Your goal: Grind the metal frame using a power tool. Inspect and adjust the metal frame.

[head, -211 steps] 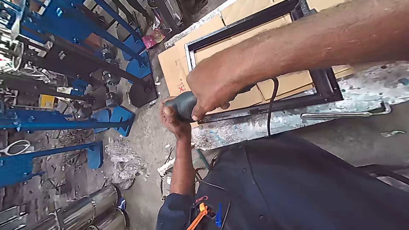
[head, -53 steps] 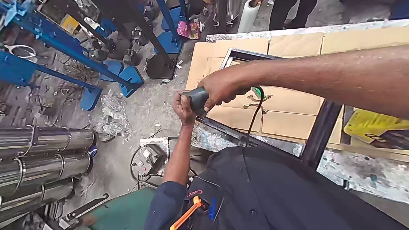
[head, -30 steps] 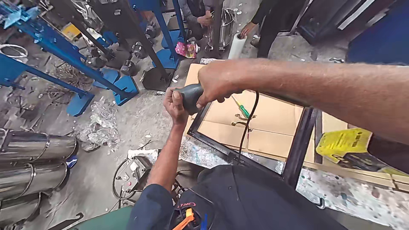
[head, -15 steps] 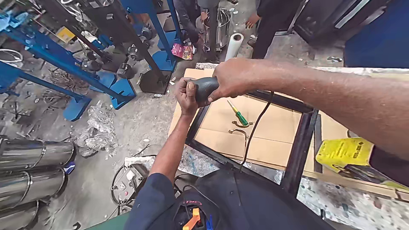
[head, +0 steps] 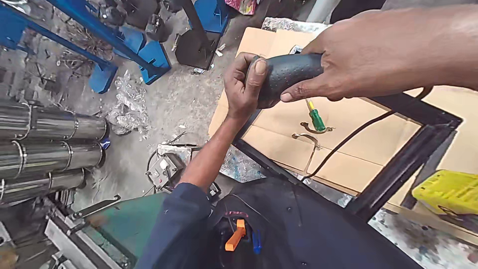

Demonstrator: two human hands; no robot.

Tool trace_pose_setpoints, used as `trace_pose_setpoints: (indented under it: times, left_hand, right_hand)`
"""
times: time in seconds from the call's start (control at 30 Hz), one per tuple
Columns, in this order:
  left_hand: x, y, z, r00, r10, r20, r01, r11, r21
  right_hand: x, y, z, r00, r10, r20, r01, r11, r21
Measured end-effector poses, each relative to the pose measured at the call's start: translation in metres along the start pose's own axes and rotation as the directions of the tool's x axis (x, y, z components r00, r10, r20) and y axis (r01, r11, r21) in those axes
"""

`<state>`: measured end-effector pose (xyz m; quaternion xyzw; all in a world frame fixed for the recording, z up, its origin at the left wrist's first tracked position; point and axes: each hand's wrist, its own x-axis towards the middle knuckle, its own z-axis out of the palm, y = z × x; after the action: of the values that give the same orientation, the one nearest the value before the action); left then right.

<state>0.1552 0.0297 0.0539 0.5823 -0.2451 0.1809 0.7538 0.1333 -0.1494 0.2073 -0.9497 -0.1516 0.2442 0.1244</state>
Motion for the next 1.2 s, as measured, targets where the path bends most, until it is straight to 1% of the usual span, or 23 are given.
trace_pose_setpoints:
  times: [0.07,0.17,0.33,0.4,0.47,0.53,0.6,0.77,0.93,1.2]
  left_hand:
    - [-0.002,0.004,-0.004,1.0,-0.002,-0.013,0.002,1.0,0.007]
    - [-0.001,0.005,-0.008,1.0,-0.005,-0.022,0.005,1.0,0.01]
    - [-0.001,0.006,-0.011,1.0,-0.006,-0.027,0.006,1.0,0.007]
    - [0.0,0.003,-0.013,1.0,-0.012,-0.028,0.013,1.0,0.006]
    - [0.009,-0.004,-0.011,1.0,-0.003,0.001,0.003,1.0,-0.004]
    - [0.02,-0.017,-0.005,0.999,0.024,0.039,-0.022,0.999,-0.046]
    - [0.029,-0.03,0.003,0.997,0.013,0.072,-0.007,0.996,-0.088]
    - [0.041,-0.052,0.025,0.991,-0.012,0.133,0.029,0.992,-0.125]
    - [0.038,-0.06,0.034,0.986,-0.052,0.162,0.072,0.99,-0.12]
    - [0.037,-0.066,0.032,0.984,-0.084,0.156,0.103,0.988,-0.119]
  right_hand:
    - [0.002,-0.003,0.001,0.999,-0.042,-0.012,0.042,0.999,-0.019]
    - [0.003,-0.008,0.0,1.0,-0.022,0.008,0.022,1.0,-0.006]
    - [0.005,-0.009,0.0,0.999,-0.045,-0.001,0.045,0.999,-0.02]
    - [0.006,-0.013,-0.001,1.0,-0.026,-0.003,0.025,0.999,-0.048]
    - [0.006,-0.017,-0.009,0.999,0.036,0.007,-0.035,0.997,-0.067]
    - [0.007,-0.014,-0.013,0.997,0.077,0.005,-0.077,0.994,-0.072]
    - [0.01,-0.004,-0.015,0.994,0.111,0.0,-0.111,0.993,-0.047]
    - [0.01,0.019,-0.017,0.975,0.221,0.01,-0.221,0.975,0.006]
    - [0.011,0.039,-0.01,0.976,0.215,0.022,-0.216,0.973,0.076]
    - [0.017,0.041,-0.012,0.977,0.209,0.042,-0.211,0.975,0.07]
